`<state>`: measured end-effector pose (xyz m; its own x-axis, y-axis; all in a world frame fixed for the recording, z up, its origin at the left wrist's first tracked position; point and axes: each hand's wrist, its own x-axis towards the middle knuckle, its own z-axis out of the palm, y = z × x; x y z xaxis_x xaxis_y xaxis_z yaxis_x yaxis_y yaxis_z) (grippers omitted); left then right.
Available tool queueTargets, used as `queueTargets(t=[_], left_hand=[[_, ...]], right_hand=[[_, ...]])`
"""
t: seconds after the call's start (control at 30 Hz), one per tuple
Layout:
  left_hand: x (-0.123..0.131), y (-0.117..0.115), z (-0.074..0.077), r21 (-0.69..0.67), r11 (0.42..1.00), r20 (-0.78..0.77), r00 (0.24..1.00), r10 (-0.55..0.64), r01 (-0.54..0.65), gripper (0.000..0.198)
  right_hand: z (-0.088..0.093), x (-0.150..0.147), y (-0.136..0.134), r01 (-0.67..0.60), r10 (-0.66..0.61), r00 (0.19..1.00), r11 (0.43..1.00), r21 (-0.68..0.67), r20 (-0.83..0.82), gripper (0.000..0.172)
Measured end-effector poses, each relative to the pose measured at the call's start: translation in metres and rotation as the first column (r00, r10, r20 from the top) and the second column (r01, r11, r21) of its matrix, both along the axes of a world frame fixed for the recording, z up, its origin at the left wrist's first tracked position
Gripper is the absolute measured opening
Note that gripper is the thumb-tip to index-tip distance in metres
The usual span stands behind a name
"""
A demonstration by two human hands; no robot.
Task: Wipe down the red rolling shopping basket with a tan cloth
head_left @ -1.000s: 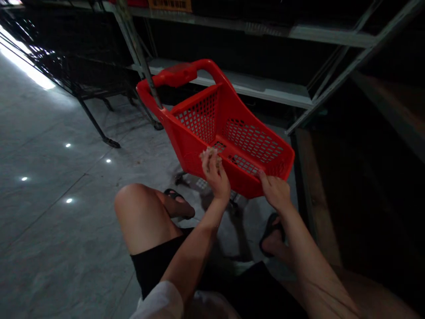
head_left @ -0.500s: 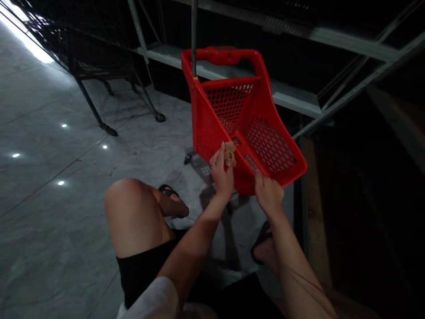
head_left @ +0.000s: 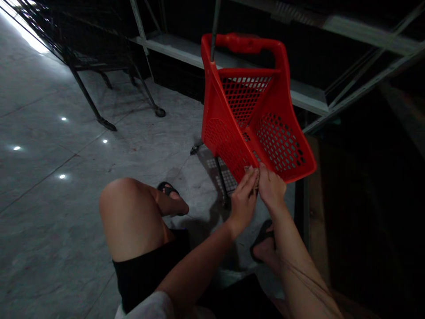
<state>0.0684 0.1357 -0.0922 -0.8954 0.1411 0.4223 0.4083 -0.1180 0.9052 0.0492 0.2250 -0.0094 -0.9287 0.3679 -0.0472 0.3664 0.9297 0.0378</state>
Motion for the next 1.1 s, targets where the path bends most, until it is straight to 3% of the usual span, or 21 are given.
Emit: queueTargets(t=[0.07,0.13,0.23,0.33,0.43,0.47,0.53,0.63,0.73,0.8,0.87,0.97,1.03,1.1], left_hand=[[-0.003,0.006,0.0,0.019,0.999,-0.01,0.999,0.037,-0.037,0.055],[-0.03,0.011,0.005,0.021,0.987,0.012,0.988,0.156,-0.157,0.054],[-0.103,0.006,0.023,0.045,0.928,0.097,0.926,0.364,-0.369,0.051],[-0.182,-0.015,0.051,0.109,0.873,0.148,0.877,0.458,-0.475,0.049],[-0.226,-0.036,0.072,0.165,0.835,0.126,0.851,0.511,-0.525,0.049],[-0.226,-0.041,0.074,0.18,0.828,0.104,0.847,0.521,-0.531,0.049],[-0.202,-0.045,0.069,0.174,0.843,0.052,0.86,0.508,-0.509,0.049],[-0.119,-0.039,0.045,0.075,0.918,0.003,0.921,0.39,-0.389,0.051],[-0.033,-0.029,0.019,0.035,0.981,0.024,0.982,0.189,-0.189,0.053],[-0.007,-0.024,0.011,0.047,0.987,0.07,0.987,0.147,-0.151,0.051],[-0.017,-0.027,0.015,0.068,0.964,0.144,0.959,0.244,-0.256,0.049],[-0.079,-0.049,0.036,0.061,0.833,0.266,0.813,0.518,-0.551,0.046],[-0.118,-0.069,0.052,0.047,0.772,0.285,0.749,0.598,-0.634,0.053],[-0.133,-0.079,0.06,0.041,0.749,0.294,0.724,0.624,-0.661,0.061]], right_hand=[[-0.002,0.005,0.001,0.075,-0.075,0.997,0.997,0.02,-0.007,0.053],[-0.005,0.012,-0.001,0.056,-0.054,0.997,0.998,0.031,-0.053,0.05],[-0.012,0.031,-0.005,0.024,-0.023,0.986,1.0,0.0,-0.164,0.051],[-0.02,0.056,-0.008,0.0,-0.012,0.971,0.999,-0.049,-0.239,0.053],[-0.023,0.079,-0.01,-0.06,0.031,0.955,0.994,-0.091,-0.295,0.054],[-0.023,0.085,-0.011,-0.069,0.035,0.95,0.993,-0.101,-0.309,0.056],[-0.022,0.091,-0.011,-0.063,0.024,0.947,0.992,-0.109,-0.322,0.059],[-0.021,0.093,-0.004,-0.017,-0.02,0.948,0.993,-0.114,-0.317,0.064],[-0.018,0.095,0.01,0.017,-0.062,0.952,0.988,-0.152,-0.3,0.066],[-0.015,0.101,0.02,0.005,-0.059,0.959,0.981,-0.193,-0.277,0.065],[-0.011,0.114,0.027,-0.017,-0.047,0.963,0.972,-0.236,-0.264,0.064],[-0.006,0.14,0.035,-0.017,-0.06,0.965,0.957,-0.289,-0.255,0.065],[-0.004,0.157,0.041,0.038,-0.109,0.967,0.955,-0.293,-0.232,0.068],[-0.005,0.169,0.047,0.124,-0.18,0.963,0.957,-0.262,-0.2,0.072]])
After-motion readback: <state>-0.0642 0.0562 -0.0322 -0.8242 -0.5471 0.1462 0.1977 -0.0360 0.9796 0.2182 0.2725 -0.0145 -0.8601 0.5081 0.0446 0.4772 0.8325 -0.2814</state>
